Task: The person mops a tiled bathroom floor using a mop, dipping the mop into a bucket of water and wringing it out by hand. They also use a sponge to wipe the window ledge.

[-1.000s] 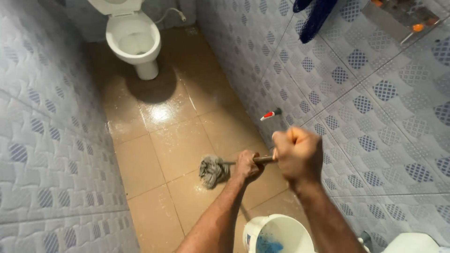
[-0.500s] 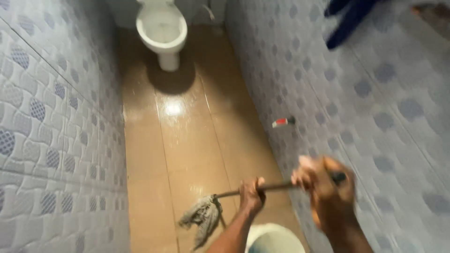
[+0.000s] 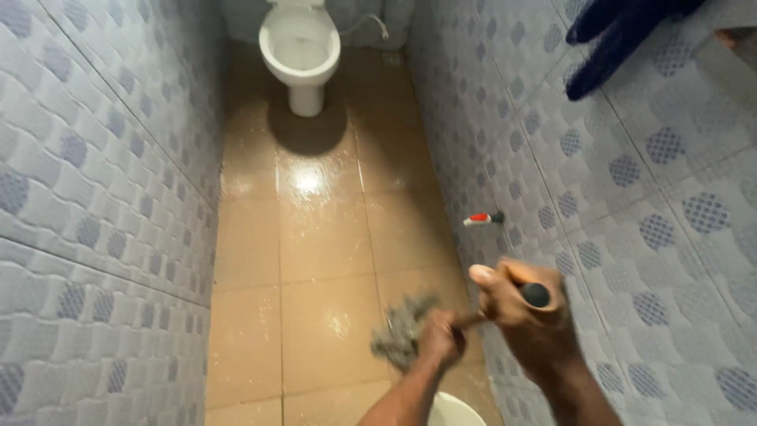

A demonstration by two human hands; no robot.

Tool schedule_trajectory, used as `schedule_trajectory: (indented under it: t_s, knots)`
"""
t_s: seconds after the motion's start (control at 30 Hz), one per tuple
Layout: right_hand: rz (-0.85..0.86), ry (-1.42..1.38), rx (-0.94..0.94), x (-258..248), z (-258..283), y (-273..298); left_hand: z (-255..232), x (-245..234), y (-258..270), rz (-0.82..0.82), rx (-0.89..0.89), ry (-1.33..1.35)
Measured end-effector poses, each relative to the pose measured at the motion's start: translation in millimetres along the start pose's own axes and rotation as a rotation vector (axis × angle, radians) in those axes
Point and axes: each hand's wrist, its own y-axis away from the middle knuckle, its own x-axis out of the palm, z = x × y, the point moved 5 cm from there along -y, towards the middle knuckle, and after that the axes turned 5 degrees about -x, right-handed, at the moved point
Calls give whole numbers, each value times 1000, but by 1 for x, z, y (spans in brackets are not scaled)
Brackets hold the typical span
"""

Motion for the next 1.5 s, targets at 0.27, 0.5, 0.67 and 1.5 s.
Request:
schedule_trajectory:
  t_s: [0.27, 0.5, 0.67, 1.5]
  knots:
    - [-262, -335, -74, -7, -13, 11, 0, -14, -46, 156, 157, -481]
    - [-290, -295, -89, 3, -31, 6, -7, -54, -65, -101, 153, -327]
    - [-195, -225, -7, -2, -17, 18, -7, -45, -20, -75, -22, -250]
    - [-58, -607, -62, 85, -15, -31, 65, -183, -31, 33, 22, -563]
